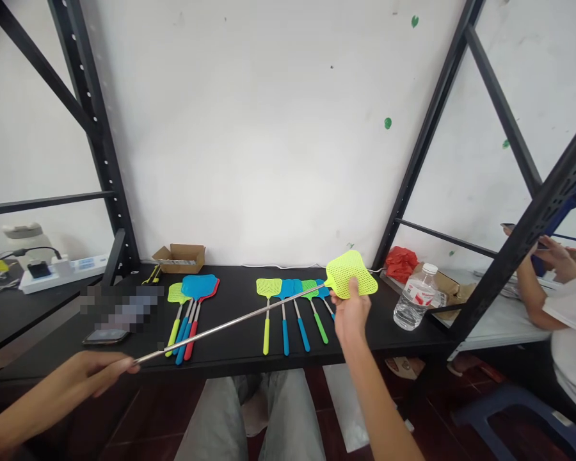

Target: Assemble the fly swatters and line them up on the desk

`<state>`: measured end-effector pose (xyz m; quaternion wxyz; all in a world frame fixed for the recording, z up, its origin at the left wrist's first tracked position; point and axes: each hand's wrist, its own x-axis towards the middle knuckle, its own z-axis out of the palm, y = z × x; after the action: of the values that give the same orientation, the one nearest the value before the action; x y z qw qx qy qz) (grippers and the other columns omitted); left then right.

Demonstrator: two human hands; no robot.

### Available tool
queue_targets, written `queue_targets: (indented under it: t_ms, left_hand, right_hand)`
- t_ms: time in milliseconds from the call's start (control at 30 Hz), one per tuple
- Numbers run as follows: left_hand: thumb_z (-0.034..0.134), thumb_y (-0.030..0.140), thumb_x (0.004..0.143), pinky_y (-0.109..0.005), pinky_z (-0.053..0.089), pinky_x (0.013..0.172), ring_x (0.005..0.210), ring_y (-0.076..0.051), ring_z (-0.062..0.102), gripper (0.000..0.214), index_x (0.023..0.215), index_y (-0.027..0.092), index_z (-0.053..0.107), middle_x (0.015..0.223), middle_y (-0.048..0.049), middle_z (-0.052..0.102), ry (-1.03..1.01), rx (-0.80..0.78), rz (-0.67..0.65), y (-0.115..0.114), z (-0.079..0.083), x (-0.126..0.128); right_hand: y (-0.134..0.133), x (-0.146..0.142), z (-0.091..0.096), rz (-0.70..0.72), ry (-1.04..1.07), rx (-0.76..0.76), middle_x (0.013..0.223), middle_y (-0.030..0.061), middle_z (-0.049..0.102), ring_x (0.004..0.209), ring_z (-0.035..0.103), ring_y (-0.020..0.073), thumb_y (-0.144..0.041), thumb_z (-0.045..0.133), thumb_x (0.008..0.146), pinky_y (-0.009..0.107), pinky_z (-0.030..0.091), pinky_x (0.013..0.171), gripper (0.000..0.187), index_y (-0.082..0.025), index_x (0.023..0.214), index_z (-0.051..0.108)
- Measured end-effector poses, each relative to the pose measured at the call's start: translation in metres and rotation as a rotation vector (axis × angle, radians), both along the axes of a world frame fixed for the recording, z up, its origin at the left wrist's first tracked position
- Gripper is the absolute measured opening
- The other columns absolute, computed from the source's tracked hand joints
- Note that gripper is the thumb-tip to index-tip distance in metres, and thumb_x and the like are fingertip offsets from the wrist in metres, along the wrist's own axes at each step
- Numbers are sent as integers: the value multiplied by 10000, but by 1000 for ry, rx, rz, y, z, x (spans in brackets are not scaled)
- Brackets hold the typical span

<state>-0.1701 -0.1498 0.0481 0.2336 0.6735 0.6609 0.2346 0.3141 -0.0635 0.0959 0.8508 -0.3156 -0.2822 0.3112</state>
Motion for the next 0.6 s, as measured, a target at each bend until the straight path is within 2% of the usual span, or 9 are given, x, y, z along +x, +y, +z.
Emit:
queue_targets:
  t_ms: [100,233,400,500,600]
  left_hand:
    - [395,708,831,-232,274,548,585,-133,337,613,834,183,712,574,46,323,-64,-56,-134,5,3,14]
    - [406,707,837,-237,249,549,586,-132,319,616,840,173,712,577,44,325,-83,-41,-133,5,9,25]
    - [373,693,864,-234,256,532,562,-129,326,615,801,172,695,573,33,372,-144,2,-217,7,19,64]
    - [370,687,866,-233,263,523,543,-126,333,606,755,176,677,568,30,390,-149,37,-204,8,24,78]
    - [400,679,853,-232,273,517,534,-127,365,576,705,184,655,563,24,436,-103,76,-147,5,27,81]
  right_hand:
    - [-3,-17,-7,58,16,-19,944,26,683,573,580,96,-425,771,712,238,455,483,437,-204,1054,612]
    - [-7,-26,-11,67,36,-32,962,35,688,575,580,99,-415,784,703,234,448,476,431,-193,1036,622]
    - [-15,-51,-16,146,-13,-84,881,39,679,549,576,111,-487,739,747,250,446,472,392,-188,972,623]
    - [-19,-63,-18,162,-23,-88,820,22,657,527,555,103,-498,732,755,250,443,470,367,-195,925,617]
    - [-21,-63,-17,164,1,-76,880,21,663,520,537,87,-475,745,745,236,424,453,388,-203,987,612]
